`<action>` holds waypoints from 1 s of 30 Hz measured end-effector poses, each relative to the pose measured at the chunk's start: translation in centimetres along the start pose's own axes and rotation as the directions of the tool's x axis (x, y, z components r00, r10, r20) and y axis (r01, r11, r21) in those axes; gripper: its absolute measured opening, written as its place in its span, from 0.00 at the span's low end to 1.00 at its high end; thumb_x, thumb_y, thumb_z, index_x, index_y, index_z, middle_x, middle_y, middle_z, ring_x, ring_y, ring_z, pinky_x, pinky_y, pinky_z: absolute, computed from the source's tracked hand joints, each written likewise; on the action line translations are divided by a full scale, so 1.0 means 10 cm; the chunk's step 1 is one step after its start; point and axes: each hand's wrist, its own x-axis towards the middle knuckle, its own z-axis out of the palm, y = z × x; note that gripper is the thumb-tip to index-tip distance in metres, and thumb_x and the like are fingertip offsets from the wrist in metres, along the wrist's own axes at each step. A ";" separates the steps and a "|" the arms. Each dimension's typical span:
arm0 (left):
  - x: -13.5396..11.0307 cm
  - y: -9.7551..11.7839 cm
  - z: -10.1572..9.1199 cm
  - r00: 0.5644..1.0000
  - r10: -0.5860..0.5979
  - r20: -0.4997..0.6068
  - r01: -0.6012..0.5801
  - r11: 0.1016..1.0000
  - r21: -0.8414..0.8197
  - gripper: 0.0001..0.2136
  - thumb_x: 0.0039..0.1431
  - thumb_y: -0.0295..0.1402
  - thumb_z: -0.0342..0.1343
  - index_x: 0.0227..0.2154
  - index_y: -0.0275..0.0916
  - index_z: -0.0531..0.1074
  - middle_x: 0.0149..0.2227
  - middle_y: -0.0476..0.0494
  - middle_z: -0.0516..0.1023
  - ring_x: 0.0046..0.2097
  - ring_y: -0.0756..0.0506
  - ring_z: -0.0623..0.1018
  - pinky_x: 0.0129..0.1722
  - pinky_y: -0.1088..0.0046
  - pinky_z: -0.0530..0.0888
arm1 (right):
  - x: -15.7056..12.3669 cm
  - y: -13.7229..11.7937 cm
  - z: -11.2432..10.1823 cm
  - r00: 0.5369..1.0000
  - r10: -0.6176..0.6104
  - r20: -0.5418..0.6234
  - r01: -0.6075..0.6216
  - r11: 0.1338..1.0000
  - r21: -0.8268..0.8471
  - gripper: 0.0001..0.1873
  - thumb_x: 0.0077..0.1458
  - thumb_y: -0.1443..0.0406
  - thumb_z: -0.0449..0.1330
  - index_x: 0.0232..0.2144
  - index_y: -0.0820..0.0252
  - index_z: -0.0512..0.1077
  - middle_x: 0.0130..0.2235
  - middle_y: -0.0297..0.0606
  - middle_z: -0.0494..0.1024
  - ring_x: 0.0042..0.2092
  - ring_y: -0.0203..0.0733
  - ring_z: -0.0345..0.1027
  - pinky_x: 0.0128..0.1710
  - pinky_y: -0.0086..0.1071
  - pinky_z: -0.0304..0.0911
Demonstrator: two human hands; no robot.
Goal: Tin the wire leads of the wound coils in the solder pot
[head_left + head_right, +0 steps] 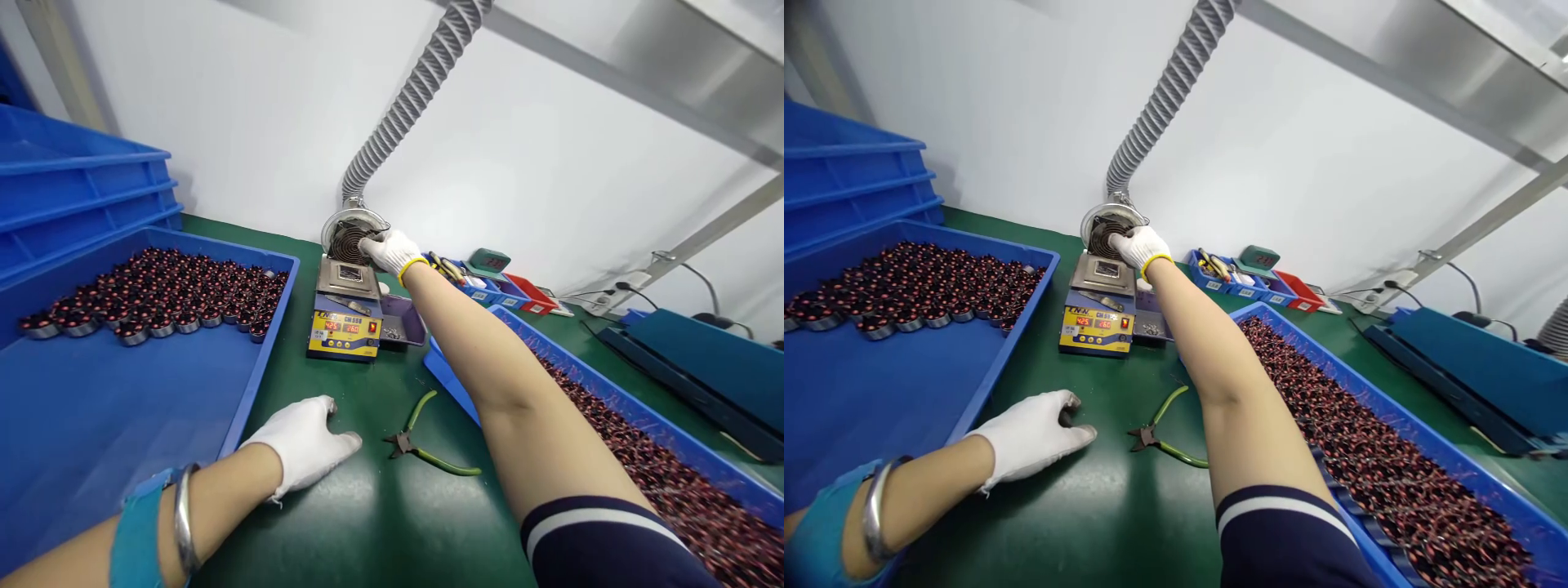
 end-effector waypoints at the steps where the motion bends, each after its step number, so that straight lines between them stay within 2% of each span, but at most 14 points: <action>1: 0.00 0.01 -0.01 1.000 -0.002 0.010 0.002 1.000 0.018 0.28 0.40 0.50 0.55 0.44 0.39 0.72 0.42 0.35 0.78 0.43 0.33 0.77 0.39 0.63 0.70 | 0.04 -0.03 0.02 1.000 -0.024 -0.010 0.024 0.999 -0.049 0.21 0.49 0.52 0.53 0.33 0.64 0.74 0.31 0.41 0.75 0.38 0.44 0.71 0.38 0.32 0.65; 5: -0.02 0.04 -0.03 0.999 -0.003 0.032 0.001 0.998 0.057 0.28 0.41 0.50 0.54 0.44 0.40 0.72 0.43 0.34 0.77 0.43 0.32 0.76 0.38 0.61 0.69 | 0.16 -0.12 0.12 0.998 -0.063 -0.022 0.059 0.985 -0.163 0.23 0.47 0.51 0.54 0.36 0.64 0.73 0.38 0.45 0.76 0.44 0.51 0.69 0.42 0.37 0.64; 8: -0.02 0.05 -0.03 0.999 0.006 0.033 -0.008 0.997 0.074 0.28 0.41 0.50 0.53 0.45 0.40 0.72 0.43 0.34 0.77 0.44 0.32 0.76 0.39 0.61 0.69 | 0.19 -0.18 0.16 0.996 -0.085 0.012 0.085 0.979 -0.184 0.24 0.47 0.52 0.54 0.39 0.64 0.72 0.41 0.47 0.75 0.46 0.51 0.68 0.45 0.37 0.63; 14: -0.03 0.05 -0.04 0.999 0.001 0.050 -0.006 0.995 0.103 0.29 0.42 0.50 0.51 0.46 0.40 0.71 0.44 0.34 0.77 0.44 0.32 0.76 0.39 0.61 0.70 | 0.17 -0.24 0.24 0.996 -0.070 0.050 0.080 0.968 -0.239 0.24 0.46 0.53 0.55 0.39 0.66 0.72 0.41 0.49 0.75 0.45 0.51 0.69 0.43 0.36 0.63; 19: -0.03 0.07 -0.05 0.997 -0.007 0.073 -0.004 0.989 0.149 0.29 0.43 0.50 0.50 0.48 0.39 0.70 0.46 0.35 0.76 0.46 0.34 0.75 0.41 0.63 0.70 | 0.16 -0.25 0.28 0.998 -0.055 0.037 0.062 0.962 -0.266 0.23 0.45 0.53 0.55 0.39 0.63 0.72 0.39 0.45 0.75 0.43 0.48 0.69 0.40 0.34 0.63; 25: -0.04 0.07 -0.06 0.996 -0.015 0.084 0.001 0.985 0.170 0.29 0.44 0.50 0.49 0.48 0.40 0.69 0.47 0.37 0.76 0.46 0.36 0.75 0.42 0.64 0.70 | 0.12 -0.27 0.26 0.999 -0.039 0.019 0.043 0.970 -0.241 0.22 0.46 0.53 0.56 0.37 0.64 0.72 0.39 0.46 0.75 0.43 0.49 0.69 0.40 0.35 0.64; 30: -0.05 0.08 -0.05 0.997 -0.008 0.074 -0.005 0.985 0.175 0.29 0.44 0.50 0.49 0.48 0.40 0.69 0.47 0.37 0.75 0.47 0.36 0.75 0.43 0.64 0.70 | 0.11 -0.30 0.13 0.998 -0.060 0.009 0.060 0.975 -0.216 0.22 0.47 0.53 0.54 0.38 0.64 0.72 0.39 0.45 0.75 0.44 0.47 0.69 0.43 0.34 0.63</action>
